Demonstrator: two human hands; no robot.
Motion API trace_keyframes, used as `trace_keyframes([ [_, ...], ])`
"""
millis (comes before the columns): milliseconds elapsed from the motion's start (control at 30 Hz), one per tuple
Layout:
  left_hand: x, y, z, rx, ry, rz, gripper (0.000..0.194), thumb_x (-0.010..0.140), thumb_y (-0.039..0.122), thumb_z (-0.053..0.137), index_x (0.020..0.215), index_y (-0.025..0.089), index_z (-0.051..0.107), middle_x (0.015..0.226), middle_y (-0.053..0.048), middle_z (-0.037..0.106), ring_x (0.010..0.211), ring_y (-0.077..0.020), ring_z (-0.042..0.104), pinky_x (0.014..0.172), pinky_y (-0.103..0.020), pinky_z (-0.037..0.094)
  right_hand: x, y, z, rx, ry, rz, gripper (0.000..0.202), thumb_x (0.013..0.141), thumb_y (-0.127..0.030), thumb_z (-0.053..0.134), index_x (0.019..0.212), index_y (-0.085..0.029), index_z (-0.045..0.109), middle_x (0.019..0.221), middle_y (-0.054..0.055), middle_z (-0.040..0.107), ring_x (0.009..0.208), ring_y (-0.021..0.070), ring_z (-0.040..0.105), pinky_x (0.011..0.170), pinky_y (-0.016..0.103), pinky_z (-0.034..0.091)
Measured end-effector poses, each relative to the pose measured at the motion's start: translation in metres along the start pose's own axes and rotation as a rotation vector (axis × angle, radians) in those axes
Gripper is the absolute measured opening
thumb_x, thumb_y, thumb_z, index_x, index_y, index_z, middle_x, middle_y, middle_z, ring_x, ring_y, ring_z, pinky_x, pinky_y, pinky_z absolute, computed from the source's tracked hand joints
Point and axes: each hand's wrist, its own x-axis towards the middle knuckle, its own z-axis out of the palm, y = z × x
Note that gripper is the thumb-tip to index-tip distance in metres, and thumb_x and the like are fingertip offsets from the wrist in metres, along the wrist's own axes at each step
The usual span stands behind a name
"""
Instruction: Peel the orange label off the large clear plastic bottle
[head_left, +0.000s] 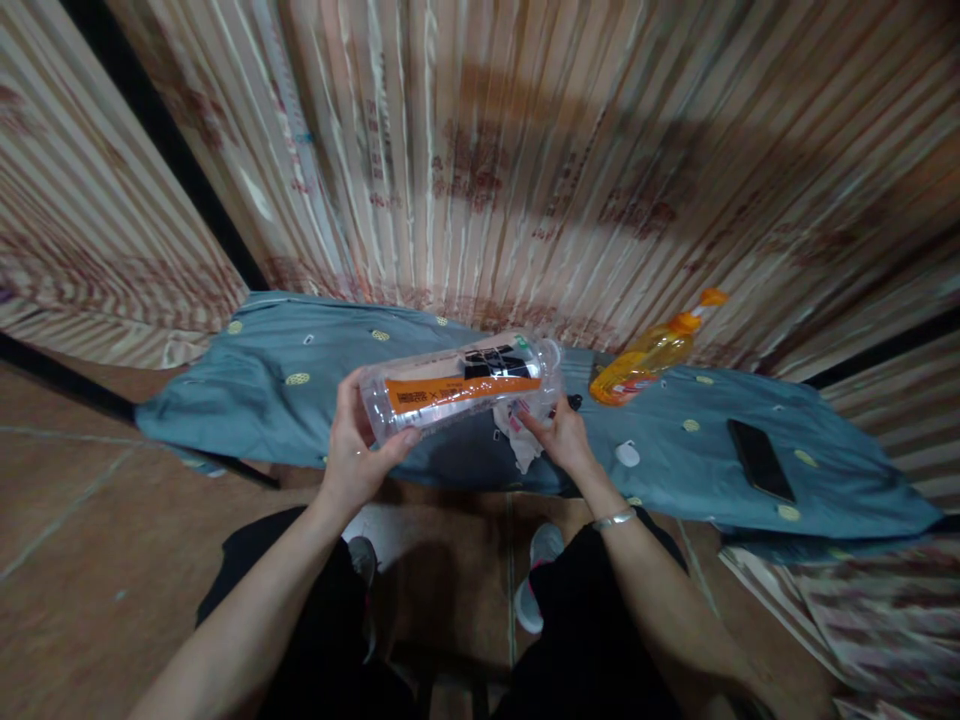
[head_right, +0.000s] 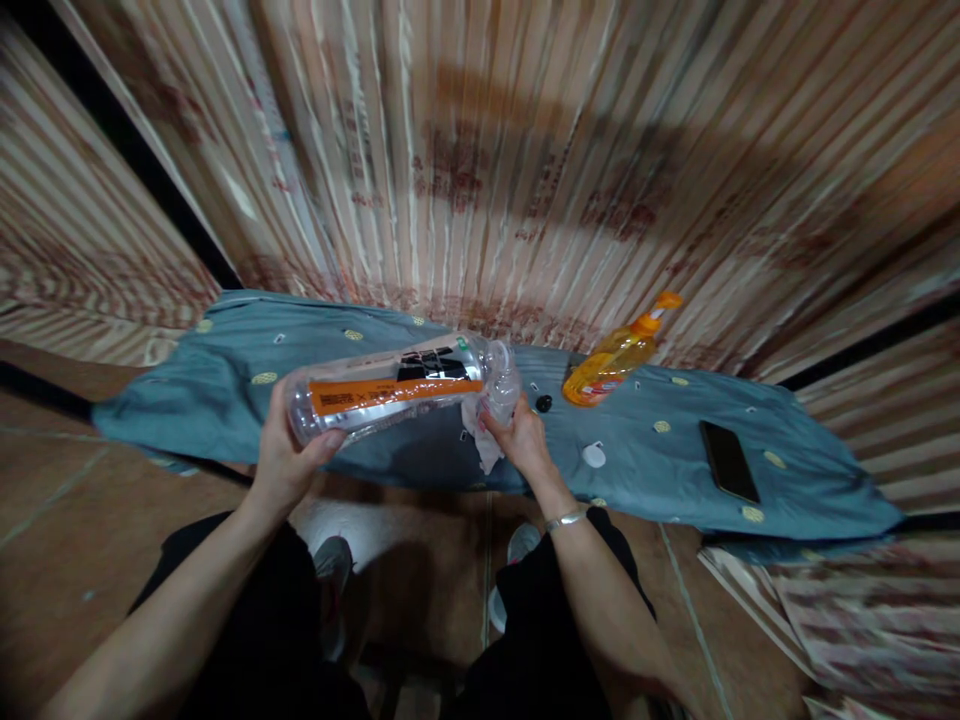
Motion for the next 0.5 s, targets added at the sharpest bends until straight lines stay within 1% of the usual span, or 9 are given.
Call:
trace_keyframes([
  [133,-0.003,-0.002,0.0,-0.015,0.022,-0.008,0.084,0.057,0.064,0.085,0.119,0.019,0.051,0.113,-0.013,0.065,0.095,-0.0301,0.07,0.072,-0.039,0.06,0.0,-0.005,-0.001,-0.019,-0.011,0.021,0.054,0.08,-0.051,0.069,0.117,-0.013,0.059,0.097,0.016,0.077,0.09,0.0322,0.075,0.075,0.04,0.057],
  [233,-0.006,-0.005,0.0,-0.028,0.035,-0.021,0.086,0.056,0.065,0.085,0.119,0.019,0.05,0.11,-0.012,0.065,0.09,-0.03,0.07,0.07,-0.039,0.059,0.0,-0.008,-0.002,-0.019,-0.004,0.013,0.052,0.081,-0.053,0.068,0.115,-0.015,0.06,0.097,0.014,0.077,0.089,0.0318,0.075,0.072,0.039,0.057],
  [333,-0.008,-0.005,0.0,-0.037,0.035,-0.036,0.086,0.057,0.064,0.085,0.121,0.021,0.048,0.11,-0.012,0.065,0.09,-0.0301,0.07,0.072,-0.04,0.059,0.0,-0.01,-0.002,-0.006,0.016,-0.009,0.052,0.081,-0.053,0.067,0.116,-0.016,0.06,0.1,0.014,0.077,0.091,0.0311,0.075,0.074,0.038,0.057],
  [500,-0.012,-0.005,0.002,-0.076,0.056,-0.044,0.088,0.056,0.063,0.086,0.122,0.021,0.047,0.112,-0.013,0.064,0.1,-0.0329,0.068,0.081,-0.044,0.058,0.0,-0.01,0.002,-0.001,0.052,-0.026,0.051,0.08,-0.05,0.067,0.117,-0.016,0.06,0.104,0.015,0.077,0.095,0.0315,0.076,0.079,0.038,0.058],
])
